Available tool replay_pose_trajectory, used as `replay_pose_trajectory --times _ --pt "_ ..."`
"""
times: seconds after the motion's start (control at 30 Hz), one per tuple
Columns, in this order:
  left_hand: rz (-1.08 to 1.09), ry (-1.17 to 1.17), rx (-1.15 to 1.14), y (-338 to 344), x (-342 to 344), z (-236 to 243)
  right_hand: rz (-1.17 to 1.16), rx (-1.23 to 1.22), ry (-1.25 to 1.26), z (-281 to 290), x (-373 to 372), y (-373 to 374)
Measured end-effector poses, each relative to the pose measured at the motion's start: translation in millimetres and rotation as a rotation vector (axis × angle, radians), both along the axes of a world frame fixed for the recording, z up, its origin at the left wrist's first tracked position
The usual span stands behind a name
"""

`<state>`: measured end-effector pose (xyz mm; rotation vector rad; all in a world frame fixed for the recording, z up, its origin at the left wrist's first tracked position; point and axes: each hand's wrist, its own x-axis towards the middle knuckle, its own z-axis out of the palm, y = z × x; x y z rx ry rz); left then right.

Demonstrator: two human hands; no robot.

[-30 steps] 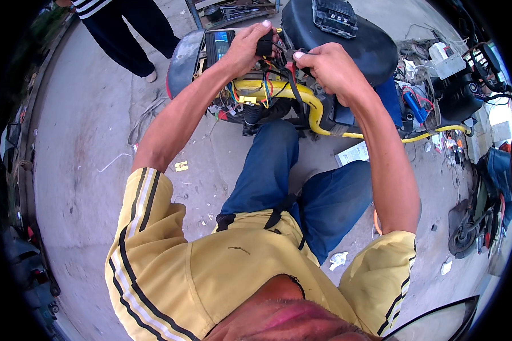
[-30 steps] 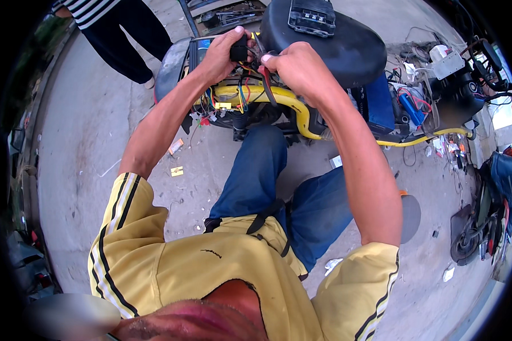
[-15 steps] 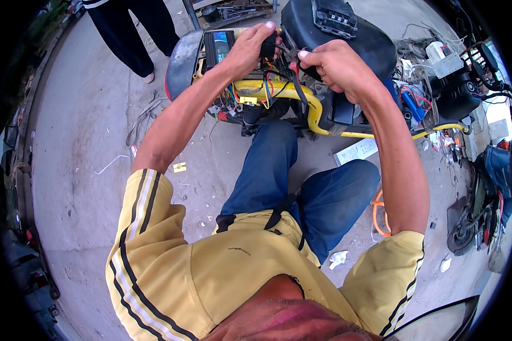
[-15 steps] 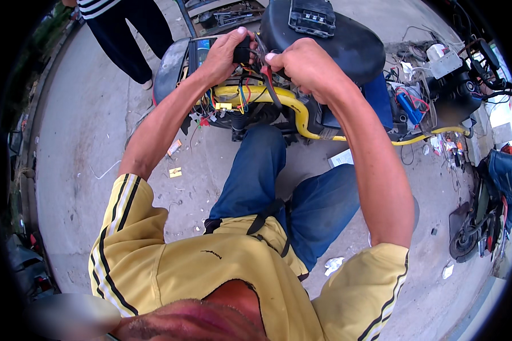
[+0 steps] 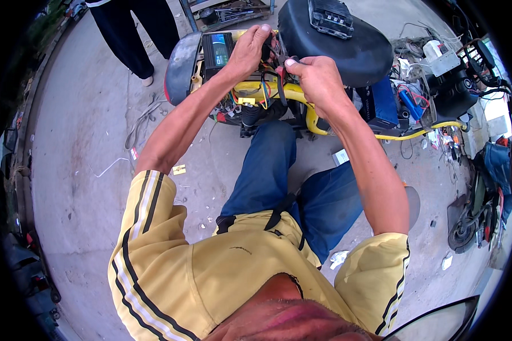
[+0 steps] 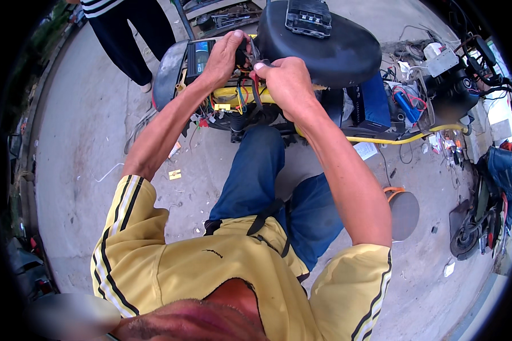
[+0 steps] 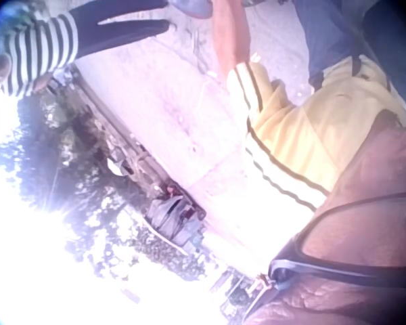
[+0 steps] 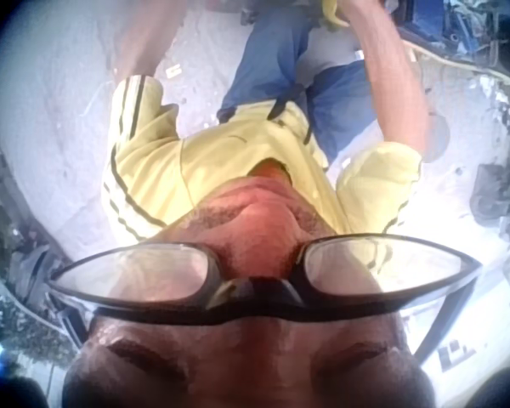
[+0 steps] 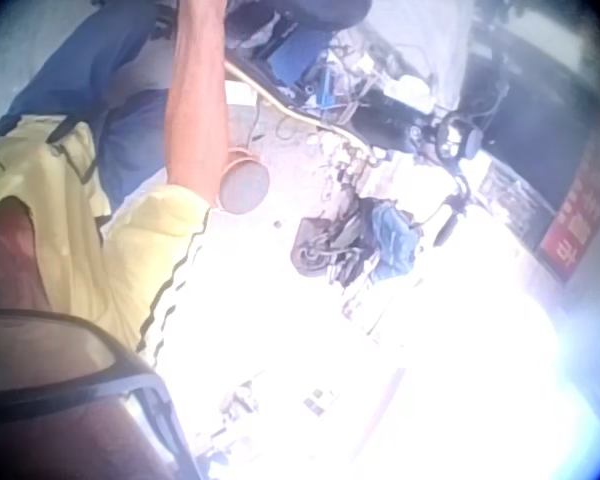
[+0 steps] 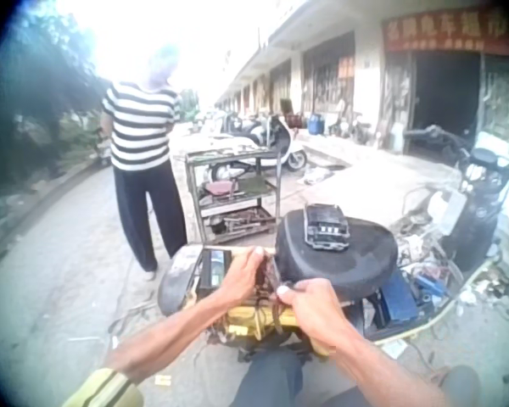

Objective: The person repairs the wiring of a yellow electric scooter. They use a smartphone to reference information, then connect and adjust wires near the seat using a multimeter and pliers.

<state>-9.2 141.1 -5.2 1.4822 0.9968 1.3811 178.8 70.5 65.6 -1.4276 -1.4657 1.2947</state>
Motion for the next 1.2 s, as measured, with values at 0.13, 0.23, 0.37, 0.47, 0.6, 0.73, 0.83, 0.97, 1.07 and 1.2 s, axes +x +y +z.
replay_pose_trajectory --times 0.13,0.23,0.37,0.47,0.6,0.73,0.83,0.97,1.07,1.2 --pt "0.039 0.037 0.001 2 1 -1 -0.047 0.066 0.110 -28 -11 -3" --pt "-0.012 0.021 -0.035 -3 -2 -1 0.053 -0.104 0.039 9 8 2" --pt "-0.004 0.109 0.061 -7 6 10 0.166 -0.136 -0.117 39 22 15" --pt "0.029 0.039 0.045 -1 11 9 0.065 -0.096 -0.020 31 12 -1" --pt "0.097 0.032 0.045 -4 16 13 -0.082 0.084 0.099 -17 -6 -3" --pt "0.111 0.029 0.034 -4 13 14 -0.104 0.127 0.018 -20 -14 -8" --pt "0.021 0.027 -0.027 -6 11 10 0.010 -0.048 0.119 3 7 -3" --pt "0.026 0.148 0.053 -11 11 15 0.075 -0.099 -0.054 26 16 6" --pt "0.040 0.152 0.062 -11 12 15 0.015 -0.031 0.036 9 9 -3" --pt "0.056 0.260 0.075 -6 10 15 -0.089 0.109 0.148 -41 -5 -6"
